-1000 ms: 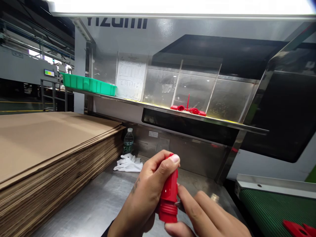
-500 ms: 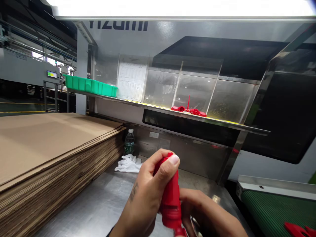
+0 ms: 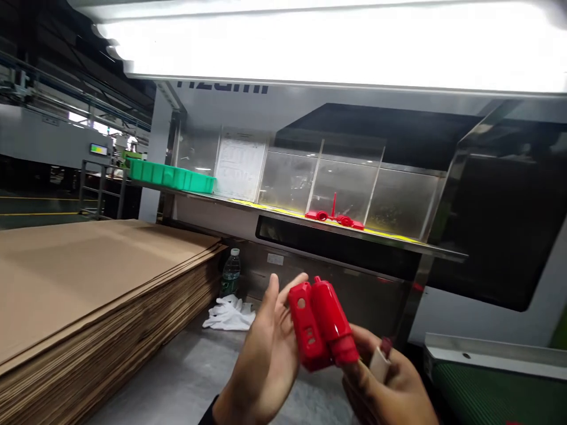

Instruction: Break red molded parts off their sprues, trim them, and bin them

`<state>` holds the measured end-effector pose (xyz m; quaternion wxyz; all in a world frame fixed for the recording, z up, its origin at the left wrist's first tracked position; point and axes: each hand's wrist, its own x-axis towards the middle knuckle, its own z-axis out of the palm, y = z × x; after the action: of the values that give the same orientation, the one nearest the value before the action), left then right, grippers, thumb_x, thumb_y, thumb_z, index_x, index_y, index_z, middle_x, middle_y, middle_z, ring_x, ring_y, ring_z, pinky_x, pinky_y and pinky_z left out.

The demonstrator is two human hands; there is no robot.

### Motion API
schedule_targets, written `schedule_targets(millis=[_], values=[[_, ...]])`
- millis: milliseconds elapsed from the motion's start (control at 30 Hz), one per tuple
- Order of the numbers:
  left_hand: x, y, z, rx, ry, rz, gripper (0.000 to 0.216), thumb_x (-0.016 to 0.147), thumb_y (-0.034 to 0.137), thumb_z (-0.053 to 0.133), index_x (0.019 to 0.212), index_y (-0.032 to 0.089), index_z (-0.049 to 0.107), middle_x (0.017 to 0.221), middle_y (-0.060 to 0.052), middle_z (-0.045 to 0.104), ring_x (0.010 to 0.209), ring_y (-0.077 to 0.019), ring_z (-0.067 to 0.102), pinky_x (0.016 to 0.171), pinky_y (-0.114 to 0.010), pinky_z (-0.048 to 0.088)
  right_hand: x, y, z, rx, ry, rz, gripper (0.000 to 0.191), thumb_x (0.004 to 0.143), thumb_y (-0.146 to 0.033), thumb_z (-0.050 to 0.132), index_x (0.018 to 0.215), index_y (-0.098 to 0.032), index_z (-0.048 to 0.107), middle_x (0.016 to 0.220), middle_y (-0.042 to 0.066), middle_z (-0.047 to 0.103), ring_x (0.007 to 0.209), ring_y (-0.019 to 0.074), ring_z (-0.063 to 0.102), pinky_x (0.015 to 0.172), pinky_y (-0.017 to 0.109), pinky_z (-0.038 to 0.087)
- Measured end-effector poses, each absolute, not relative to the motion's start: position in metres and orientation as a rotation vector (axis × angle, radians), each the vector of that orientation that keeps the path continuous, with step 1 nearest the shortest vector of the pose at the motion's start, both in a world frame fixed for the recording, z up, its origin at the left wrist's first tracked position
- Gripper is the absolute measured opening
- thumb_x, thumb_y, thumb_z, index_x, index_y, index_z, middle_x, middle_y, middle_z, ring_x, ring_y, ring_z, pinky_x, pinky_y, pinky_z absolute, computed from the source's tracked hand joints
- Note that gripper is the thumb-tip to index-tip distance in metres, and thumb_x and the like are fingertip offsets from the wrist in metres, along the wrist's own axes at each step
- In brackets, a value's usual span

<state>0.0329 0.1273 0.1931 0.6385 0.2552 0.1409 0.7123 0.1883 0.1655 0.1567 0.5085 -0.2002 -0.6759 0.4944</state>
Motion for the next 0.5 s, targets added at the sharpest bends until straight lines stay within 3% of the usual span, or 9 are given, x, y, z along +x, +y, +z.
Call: schedule_targets(millis=[100,200,267,333,400,500], values=[[0.031,0.141,0.183,0.623,0.149,1.544,0.056,0.098,0.049,0.05,0.146,0.022,0.042,0.134,-0.015,0.065,0.118,-0.0262,0.065,0.098,-0.039,0.051,0.183,0.173,0.156,-0.49,-1.565,1.371,0.044,0.077,-0.049,0.076,0.109,-0.021,0.068,0.072,-0.002,0.052,0.047,0.0031,0.022,0.042,0.021,0.02],[0.035,0.153,0.173,0.659,0.126,1.51,0.052,0.099,0.044,0.052,0.146,0.027,0.039,0.136,-0.013,0.065,0.12,-0.0261,0.065,0.104,-0.043,0.049,0.182,0.175,0.153,-0.55,-1.604,1.375,0.045,0.082,-0.051,0.071,0.112,-0.018,0.064,0.065,-0.008,0.038,0.047,0.0025,0.015,0.043,0.022,0.014],[0.038,0.162,0.166,0.657,0.179,1.455,0.046,0.097,0.039,0.056,0.138,0.018,0.049,0.128,-0.016,0.069,0.118,-0.0271,0.067,0.104,-0.043,0.05,0.191,0.179,0.149,-0.635,-1.659,1.366,0.044,0.086,-0.052,0.066,0.112,-0.016,0.062,0.061,-0.011,0.03,0.045,0.0025,0.014,0.042,0.022,0.013],[0.041,0.17,0.159,0.636,0.231,1.409,0.036,0.095,0.032,0.06,0.122,0.009,0.061,0.118,-0.02,0.073,0.114,-0.0296,0.069,0.098,-0.042,0.054,0.207,0.187,0.14,-0.768,-1.726,1.325,0.042,0.089,-0.05,0.063,0.113,-0.017,0.06,0.061,-0.011,0.031,0.045,0.0032,0.019,0.041,0.021,0.017],[0.043,0.175,0.155,0.624,0.257,1.406,0.026,0.094,0.028,0.059,0.111,0.009,0.066,0.11,-0.017,0.076,0.11,-0.0309,0.07,0.091,-0.044,0.056,0.227,0.199,0.123,-0.972,-1.773,1.22,0.038,0.091,-0.044,0.063,0.118,-0.019,0.056,0.071,-0.007,0.046,0.05,0.0045,0.035,0.044,0.019,0.029],[0.041,0.177,0.157,0.647,0.268,1.443,0.038,0.101,0.036,0.04,0.104,0.013,0.069,0.096,-0.006,0.079,0.107,-0.0329,0.07,0.082,-0.046,0.054,0.251,0.212,0.086,-1.395,-1.811,0.93,0.034,0.093,-0.038,0.061,0.119,-0.018,0.055,0.093,0.0,0.06,0.067,0.0093,0.055,0.056,0.024,0.048]])
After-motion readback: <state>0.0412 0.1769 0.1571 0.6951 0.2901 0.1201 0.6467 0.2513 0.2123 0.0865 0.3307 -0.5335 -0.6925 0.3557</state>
